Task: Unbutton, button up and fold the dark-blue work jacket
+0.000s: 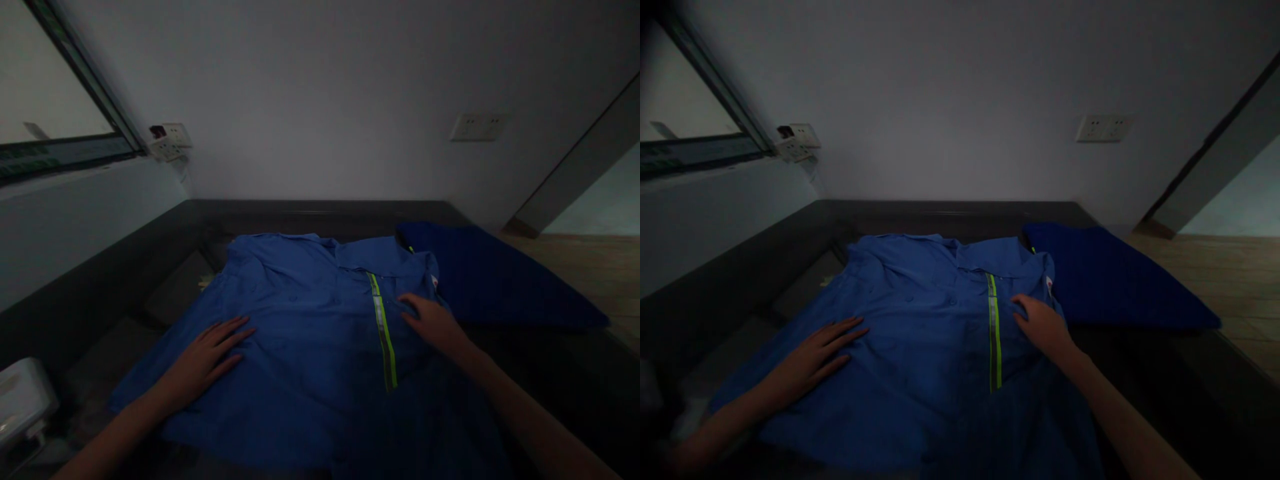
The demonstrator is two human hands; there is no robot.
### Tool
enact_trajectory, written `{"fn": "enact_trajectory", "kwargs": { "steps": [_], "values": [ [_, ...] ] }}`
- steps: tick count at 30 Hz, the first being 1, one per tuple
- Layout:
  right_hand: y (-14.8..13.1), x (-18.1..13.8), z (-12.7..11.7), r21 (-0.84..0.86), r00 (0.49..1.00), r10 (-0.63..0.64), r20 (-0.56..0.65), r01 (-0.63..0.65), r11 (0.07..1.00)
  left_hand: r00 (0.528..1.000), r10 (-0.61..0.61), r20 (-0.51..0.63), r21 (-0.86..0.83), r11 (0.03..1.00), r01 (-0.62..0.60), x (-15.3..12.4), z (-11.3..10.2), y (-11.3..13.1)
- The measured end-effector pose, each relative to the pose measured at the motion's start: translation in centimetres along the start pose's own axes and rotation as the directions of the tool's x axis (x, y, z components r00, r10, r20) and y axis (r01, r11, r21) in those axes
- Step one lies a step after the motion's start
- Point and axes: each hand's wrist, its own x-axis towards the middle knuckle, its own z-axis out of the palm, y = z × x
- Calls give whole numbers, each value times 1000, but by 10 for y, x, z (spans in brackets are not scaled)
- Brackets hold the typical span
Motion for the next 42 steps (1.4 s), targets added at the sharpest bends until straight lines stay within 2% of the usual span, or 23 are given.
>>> {"fn": "enact_trajectory", "kwargs": {
  "steps": [3, 5, 7, 10, 12, 14, 16, 18, 23, 28, 35, 42],
  "values": [
    [-7, 14, 3, 22, 999, 23, 39, -24, 999, 996, -80, -42, -35, 996, 78, 18, -12, 6],
    [-8, 22, 7, 25, 999, 31, 35, -32, 999, 992, -97, -79, -112, 990, 87, 39, -24, 19],
    [-7, 28, 12, 69, 999, 32, 7, -33, 997, 992, -60, -108, -257, 966, 30, 67, -37, 44],
    [-2, 33, 14, 211, 999, 8, -53, 3, 978, 989, 71, -126, -521, 844, -127, 119, -45, 97],
    [0, 34, 12, 310, 996, -13, -91, 41, 950, 981, 145, -131, -630, 752, -195, 157, -40, 133],
    [-2, 35, 7, 390, 991, -24, -133, 75, 918, 980, 133, -148, -708, 677, -198, 192, -26, 163],
    [-5, 35, 3, 448, 985, -38, -168, 111, 887, 983, 82, -164, -740, 649, -177, 220, -9, 182],
    [-9, 36, 4, 493, 981, -40, -190, 131, 860, 983, 15, -185, -746, 648, -151, 238, 6, 190],
    [-14, 43, 22, 645, 973, 51, -224, 109, 757, 967, -82, -242, -730, 672, -126, 242, 27, 184],
    [-21, 45, 33, 732, 979, 59, -194, 105, 673, 963, -147, -224, -770, 633, -83, 235, 33, 179],
    [-25, 37, 34, 729, 969, 85, -233, 116, 675, 973, -115, -201, -779, 620, -88, 237, 31, 179],
    [-25, 34, 30, 733, 977, 59, -204, 112, 671, 978, -93, -185, -775, 626, -87, 238, 33, 179]
  ]
}}
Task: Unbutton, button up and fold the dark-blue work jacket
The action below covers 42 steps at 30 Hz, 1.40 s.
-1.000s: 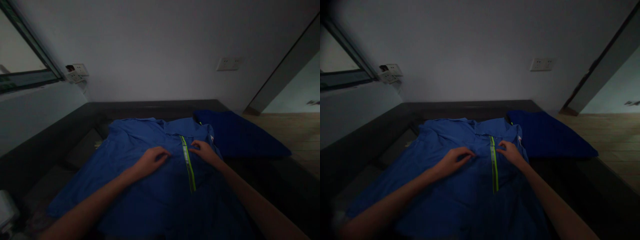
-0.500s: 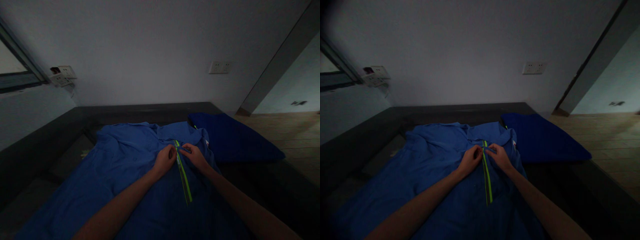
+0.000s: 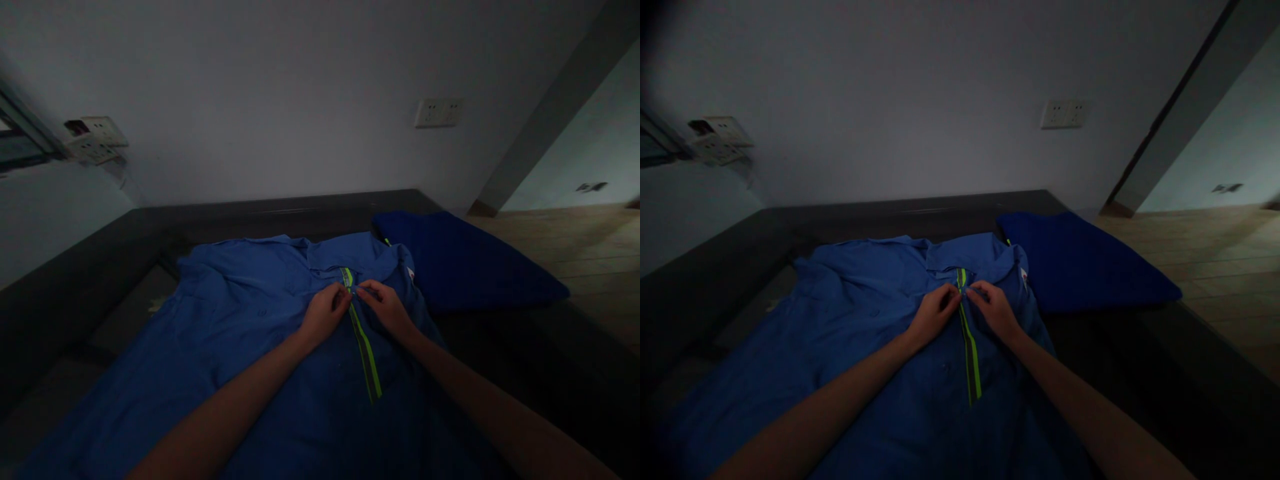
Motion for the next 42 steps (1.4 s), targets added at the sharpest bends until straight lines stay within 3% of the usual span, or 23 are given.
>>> {"fn": "enact_trajectory", "kwargs": {
  "steps": [17, 27, 36, 42],
  "values": [
    [5, -1, 0, -23, 999, -35, 1, 35, 999, 998, 59, 37, 78, 995, -62, 0, -3, 2],
    [0, -2, -1, -72, 999, -6, -43, 3, 997, 997, 64, 49, 336, 939, -77, -4, -2, 3],
    [-9, -8, 3, -88, 999, -15, -34, 12, 996, 994, 51, 96, 587, 804, -97, -4, -3, 12],
    [-13, -13, 6, -100, 998, -64, -15, 62, 993, 991, 62, 122, 514, 850, -117, -3, -3, 11]
  ]
}}
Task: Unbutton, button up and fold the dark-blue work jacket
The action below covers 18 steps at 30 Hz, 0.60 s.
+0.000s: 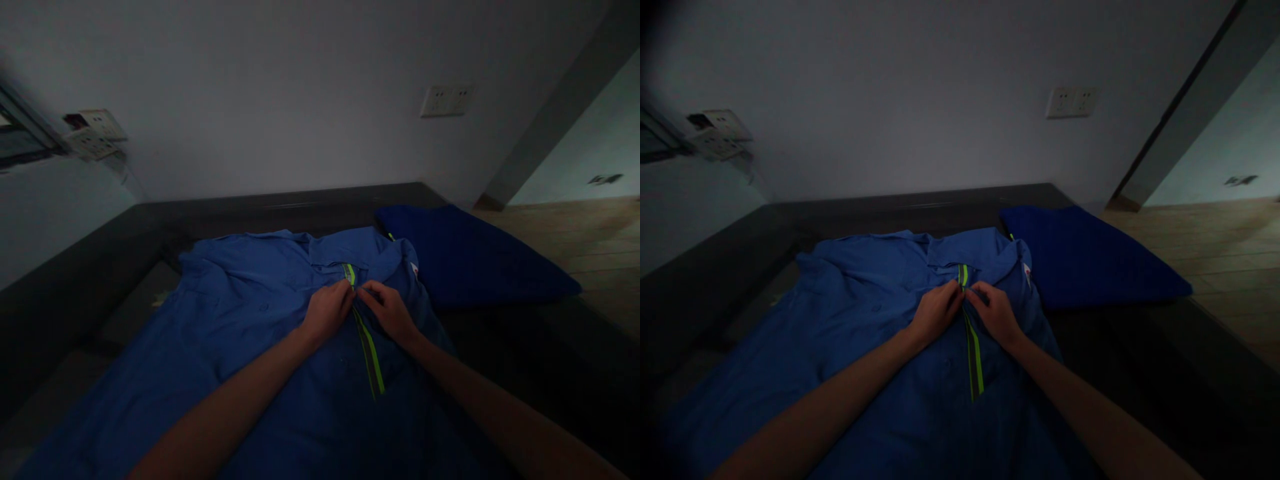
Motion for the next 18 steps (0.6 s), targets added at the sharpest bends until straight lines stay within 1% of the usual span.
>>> {"fn": "enact_trajectory", "kwargs": {
  "steps": [4, 6, 9, 18],
  "values": [
    [0, -2, 1, -96, 994, -36, -100, 26, 995, 999, 32, -37, -197, 980, -39, 0, 5, -6],
    [1, -3, 1, -124, 992, -49, -116, 35, 992, 998, 28, -53, -274, 961, -41, 0, 7, -8],
    [1, -5, 2, -179, 990, -79, -115, 58, 982, 998, 11, -63, -358, 933, -33, 0, 9, -9],
    [7, -9, 4, -305, 968, -242, -64, 212, 928, 998, -28, -54, -471, 882, -1, 2, 10, -10]
  ]
}}
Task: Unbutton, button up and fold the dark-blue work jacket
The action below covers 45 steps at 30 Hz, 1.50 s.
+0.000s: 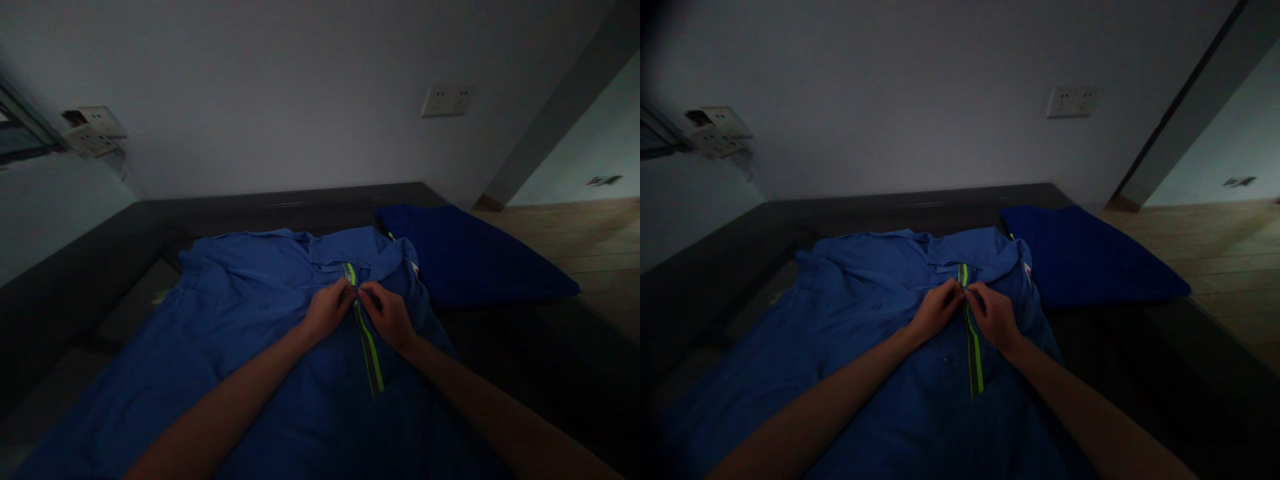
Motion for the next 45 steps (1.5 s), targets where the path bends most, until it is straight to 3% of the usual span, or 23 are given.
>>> {"fn": "enact_trajectory", "kwargs": {
  "steps": [10, 14, 18, 21, 24, 30, 34, 38, 42, 45],
  "values": [
    [-1, -2, 3, -124, 974, -217, -62, 208, 970, 996, -28, -87, -145, 989, 15, -2, 0, 3],
    [-6, -2, 3, -172, 955, -294, -29, 285, 943, 993, -33, -113, -163, 987, 14, -3, 0, 6],
    [-10, -2, 2, -136, 943, -332, -39, 324, 936, 990, -16, -137, -177, 984, -8, -4, -2, 8],
    [-11, -3, -1, -54, 965, -261, -40, 259, 964, 992, -4, -128, -172, 985, -19, -5, -3, 10],
    [-10, -1, -5, 3, 994, -106, -41, 106, 994, 990, 22, -136, -148, 988, -43, -6, -2, 12],
    [-6, 4, -9, 113, 990, 97, -99, -86, 990, 962, 53, -268, 4, 999, -54, 2, -15, 11],
    [-6, 7, -12, 118, 985, 134, -111, -121, 986, 982, 45, -186, 118, 993, -23, 8, -45, -4],
    [-3, 9, -15, 116, 986, 126, -114, -112, 987, 995, -26, -96, 194, 980, 44, -6, -68, -26],
    [3, 11, -21, 112, 988, 112, -109, -100, 989, 999, -22, -34, 264, 964, 31, -27, -75, -36],
    [9, 10, -30, 62, 992, 104, -68, -100, 993, 998, 16, -63, 321, 947, 5, -39, -75, -33]
  ]
}}
